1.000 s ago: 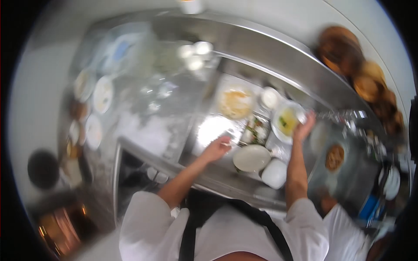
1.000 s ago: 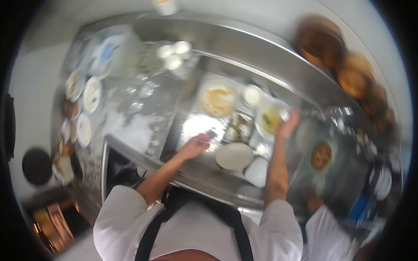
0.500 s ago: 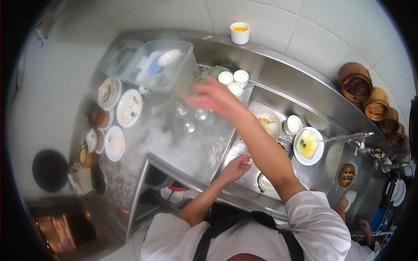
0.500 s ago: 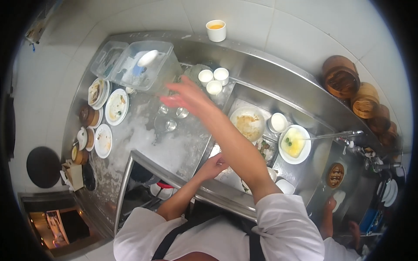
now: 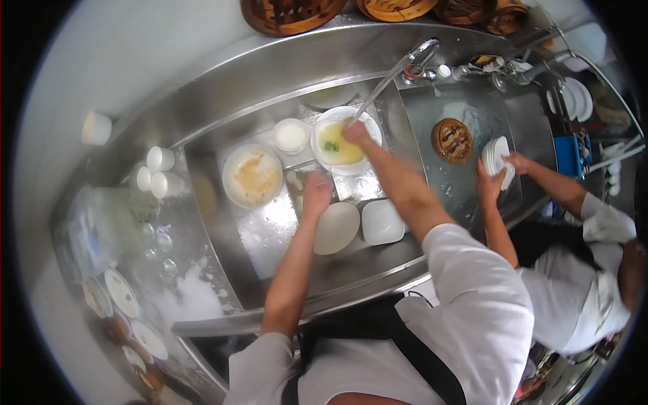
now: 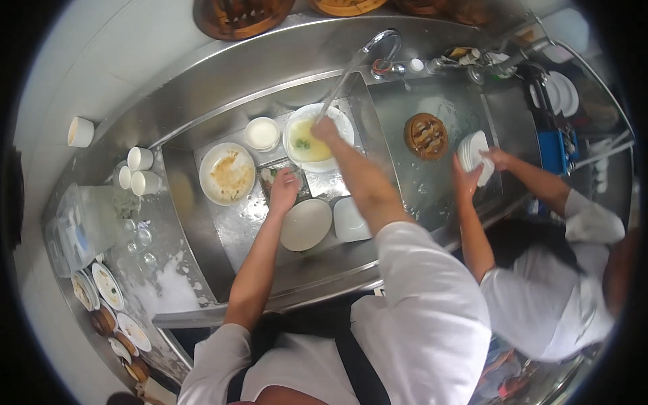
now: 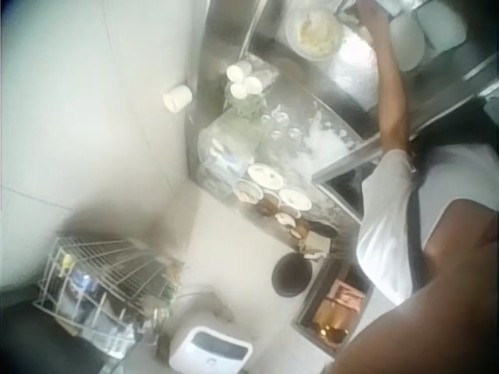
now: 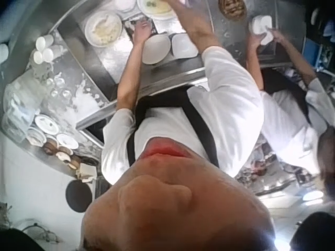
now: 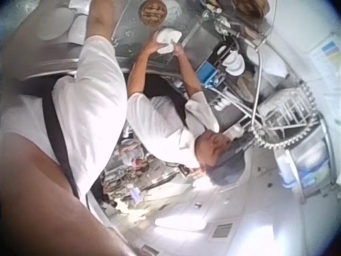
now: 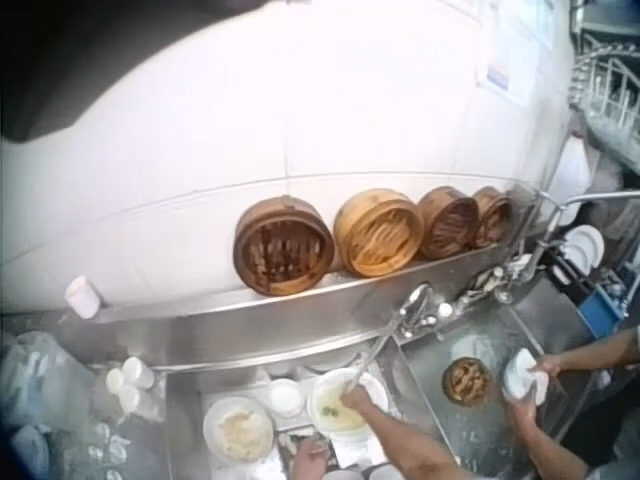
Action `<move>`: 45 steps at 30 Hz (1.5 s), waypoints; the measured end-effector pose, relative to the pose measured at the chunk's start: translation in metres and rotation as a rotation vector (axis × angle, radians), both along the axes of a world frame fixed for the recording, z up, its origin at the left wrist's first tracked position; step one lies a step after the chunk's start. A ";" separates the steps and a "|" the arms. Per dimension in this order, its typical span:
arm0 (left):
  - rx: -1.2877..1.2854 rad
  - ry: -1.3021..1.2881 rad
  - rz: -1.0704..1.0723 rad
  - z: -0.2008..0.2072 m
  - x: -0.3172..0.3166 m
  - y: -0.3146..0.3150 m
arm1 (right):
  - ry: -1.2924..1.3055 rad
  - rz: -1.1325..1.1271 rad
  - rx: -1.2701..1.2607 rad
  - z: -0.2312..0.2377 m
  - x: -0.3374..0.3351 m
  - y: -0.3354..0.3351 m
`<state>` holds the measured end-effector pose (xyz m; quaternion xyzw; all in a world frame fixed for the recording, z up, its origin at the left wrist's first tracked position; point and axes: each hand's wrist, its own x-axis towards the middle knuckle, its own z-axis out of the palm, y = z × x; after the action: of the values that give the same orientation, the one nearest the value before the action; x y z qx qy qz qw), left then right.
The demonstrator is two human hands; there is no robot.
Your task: Washing and rinsing plates, bowls, silverware, and glasses in a commercial kitchen sink.
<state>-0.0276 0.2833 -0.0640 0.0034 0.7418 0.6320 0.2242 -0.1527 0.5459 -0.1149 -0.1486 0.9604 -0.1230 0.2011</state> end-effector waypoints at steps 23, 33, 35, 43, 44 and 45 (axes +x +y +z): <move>0.225 -0.254 0.621 -0.080 -0.032 0.014 | -0.155 -0.398 -0.016 0.090 0.019 -0.060; 0.743 -0.352 -0.156 0.074 -0.103 0.082 | -0.148 -0.467 0.377 0.169 0.243 -0.057; 0.828 -0.331 -0.014 0.093 -0.099 0.053 | -0.174 -0.294 0.362 0.145 0.227 -0.044; 0.113 -0.118 1.394 -0.020 -0.008 -0.127 | -0.474 0.209 0.342 0.076 0.162 -0.026; 0.109 -0.113 1.473 -0.026 -0.002 -0.148 | -0.485 0.207 0.336 0.073 0.181 -0.033; 0.203 -0.339 1.481 -0.025 -0.004 -0.159 | -0.394 0.184 0.204 0.071 0.204 -0.031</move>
<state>-0.0316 0.1243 -0.0889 -0.5710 0.4441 0.6743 -0.1484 0.0514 0.5144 -0.0435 -0.1876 0.8925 -0.0332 0.4089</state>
